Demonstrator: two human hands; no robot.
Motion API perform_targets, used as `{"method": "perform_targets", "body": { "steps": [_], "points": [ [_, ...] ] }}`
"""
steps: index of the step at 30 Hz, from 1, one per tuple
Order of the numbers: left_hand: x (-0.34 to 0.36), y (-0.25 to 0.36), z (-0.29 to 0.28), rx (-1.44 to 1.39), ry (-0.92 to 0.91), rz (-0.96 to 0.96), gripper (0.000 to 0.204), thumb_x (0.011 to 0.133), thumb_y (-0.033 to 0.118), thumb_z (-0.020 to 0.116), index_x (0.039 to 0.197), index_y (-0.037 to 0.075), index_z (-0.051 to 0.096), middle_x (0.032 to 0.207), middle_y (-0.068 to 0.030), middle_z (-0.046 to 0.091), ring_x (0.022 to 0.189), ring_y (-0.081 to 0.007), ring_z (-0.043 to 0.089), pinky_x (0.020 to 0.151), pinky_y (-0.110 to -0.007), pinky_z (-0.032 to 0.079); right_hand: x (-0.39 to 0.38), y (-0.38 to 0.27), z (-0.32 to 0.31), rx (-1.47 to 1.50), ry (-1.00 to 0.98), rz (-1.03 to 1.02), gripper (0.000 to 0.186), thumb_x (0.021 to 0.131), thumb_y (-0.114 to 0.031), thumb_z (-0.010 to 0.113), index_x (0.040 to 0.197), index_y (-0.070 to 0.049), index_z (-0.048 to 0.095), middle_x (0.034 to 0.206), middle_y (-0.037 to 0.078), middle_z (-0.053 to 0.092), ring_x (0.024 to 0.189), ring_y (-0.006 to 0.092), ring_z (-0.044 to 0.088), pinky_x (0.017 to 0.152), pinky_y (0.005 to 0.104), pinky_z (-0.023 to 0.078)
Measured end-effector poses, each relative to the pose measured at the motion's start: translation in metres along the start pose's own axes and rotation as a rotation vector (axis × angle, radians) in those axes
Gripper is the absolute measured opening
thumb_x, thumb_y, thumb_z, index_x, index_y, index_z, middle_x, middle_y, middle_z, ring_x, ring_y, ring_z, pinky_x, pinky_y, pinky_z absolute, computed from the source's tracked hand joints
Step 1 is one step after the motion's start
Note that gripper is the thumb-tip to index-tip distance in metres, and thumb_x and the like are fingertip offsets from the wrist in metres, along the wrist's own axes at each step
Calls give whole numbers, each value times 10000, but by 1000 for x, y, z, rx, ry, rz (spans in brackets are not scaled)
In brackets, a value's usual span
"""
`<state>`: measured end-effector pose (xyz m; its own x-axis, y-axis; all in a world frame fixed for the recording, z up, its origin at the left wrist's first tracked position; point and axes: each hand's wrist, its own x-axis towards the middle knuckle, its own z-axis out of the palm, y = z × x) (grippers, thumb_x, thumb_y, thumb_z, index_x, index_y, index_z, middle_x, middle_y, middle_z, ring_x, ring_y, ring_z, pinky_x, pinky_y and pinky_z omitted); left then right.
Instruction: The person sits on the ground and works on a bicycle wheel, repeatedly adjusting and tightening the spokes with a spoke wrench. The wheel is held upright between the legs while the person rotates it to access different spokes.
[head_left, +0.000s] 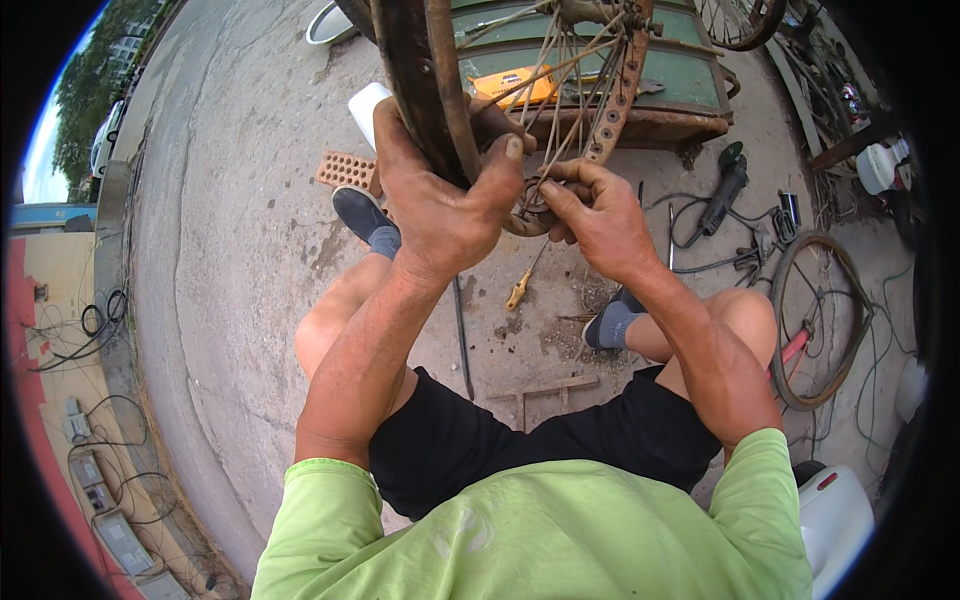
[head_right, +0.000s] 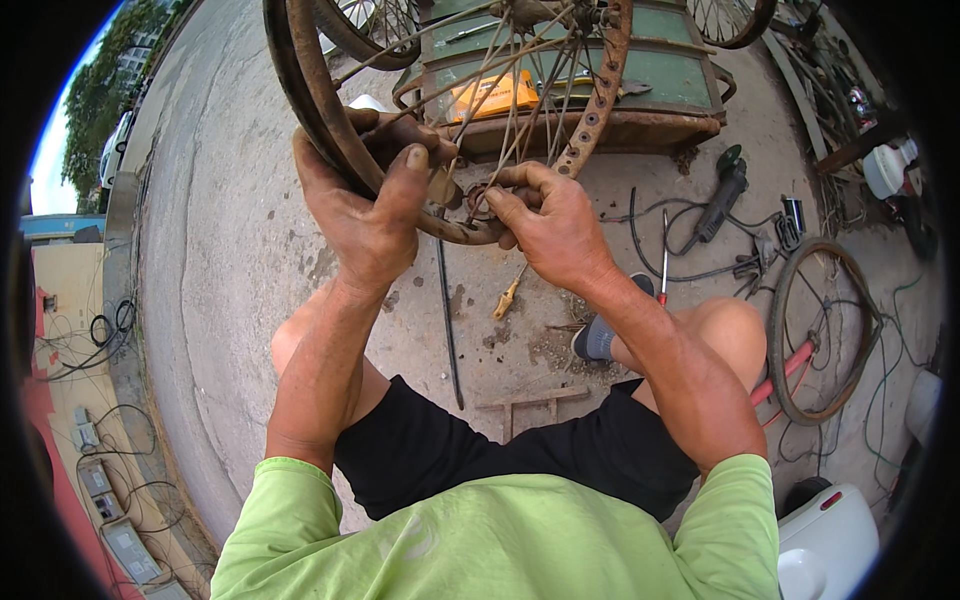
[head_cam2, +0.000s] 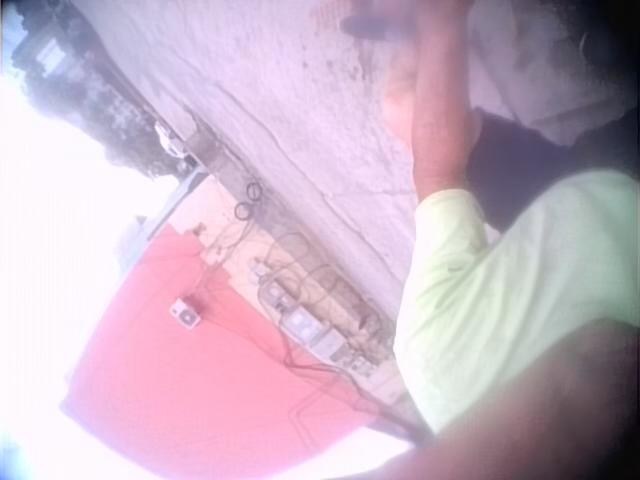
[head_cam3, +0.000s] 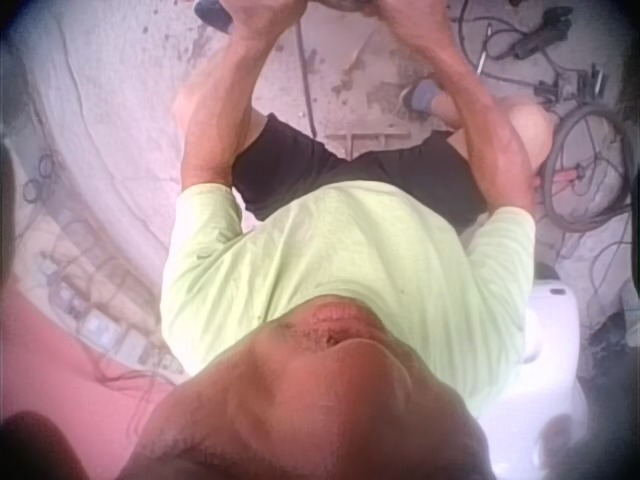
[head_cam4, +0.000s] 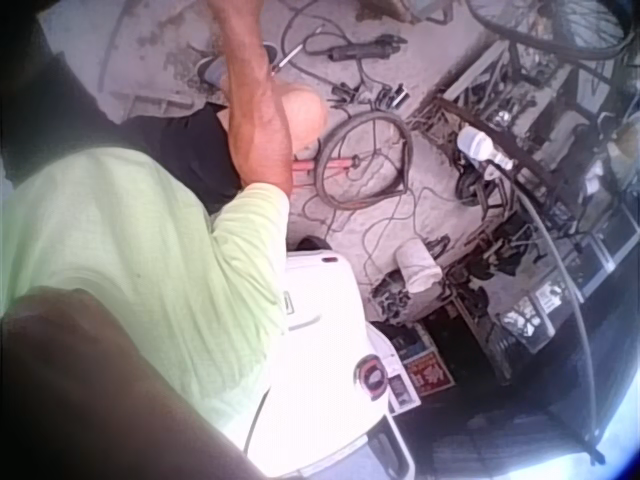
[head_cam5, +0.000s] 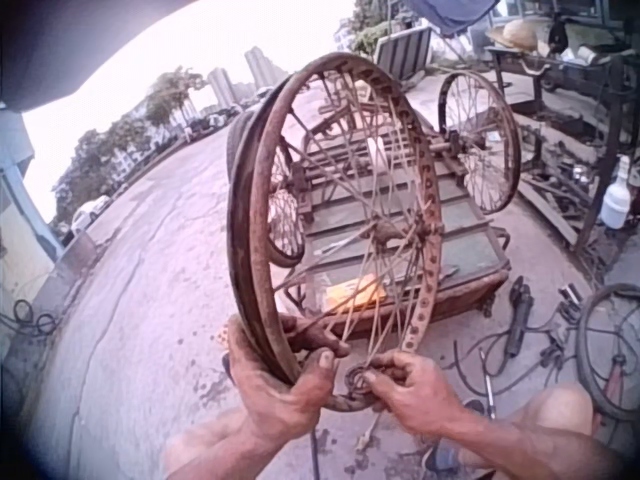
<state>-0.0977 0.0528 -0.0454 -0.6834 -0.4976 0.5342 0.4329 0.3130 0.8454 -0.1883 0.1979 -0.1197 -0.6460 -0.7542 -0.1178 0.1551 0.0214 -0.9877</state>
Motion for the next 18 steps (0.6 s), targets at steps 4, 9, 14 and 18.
{"method": "perform_targets", "body": {
  "steps": [4,9,14,18],
  "points": [
    [0,-4,-2,-2,-3,27,449,896,-13,690,1195,-20,354,970,-155,675,868,-185,723,745,-310,611,5,-4,-8,-15,-88,-29,322,1033,-227,652,1216,37,633,874,72,729,718,90,673,607,261,524],
    [0,6,2,-32,35,-61,458,890,-7,694,1197,-13,355,958,-148,672,864,-179,717,782,-313,602,8,-13,-8,-136,-116,16,312,1028,-251,655,1184,19,643,856,69,730,682,92,660,610,271,514],
    [-1,0,-1,24,6,16,444,882,-21,676,1195,-10,361,965,-141,668,865,-176,714,794,-315,598,5,-21,-11,3,-132,151,309,1024,-271,668,1160,6,646,847,70,735,676,105,666,587,258,484],
    [-1,-2,-2,26,-9,28,445,878,-26,673,1198,-7,365,967,-134,667,867,-169,711,796,-315,595,6,-17,-9,19,-118,175,315,1019,-283,680,1150,2,647,843,67,731,682,110,668,583,256,477]
  ]
}}
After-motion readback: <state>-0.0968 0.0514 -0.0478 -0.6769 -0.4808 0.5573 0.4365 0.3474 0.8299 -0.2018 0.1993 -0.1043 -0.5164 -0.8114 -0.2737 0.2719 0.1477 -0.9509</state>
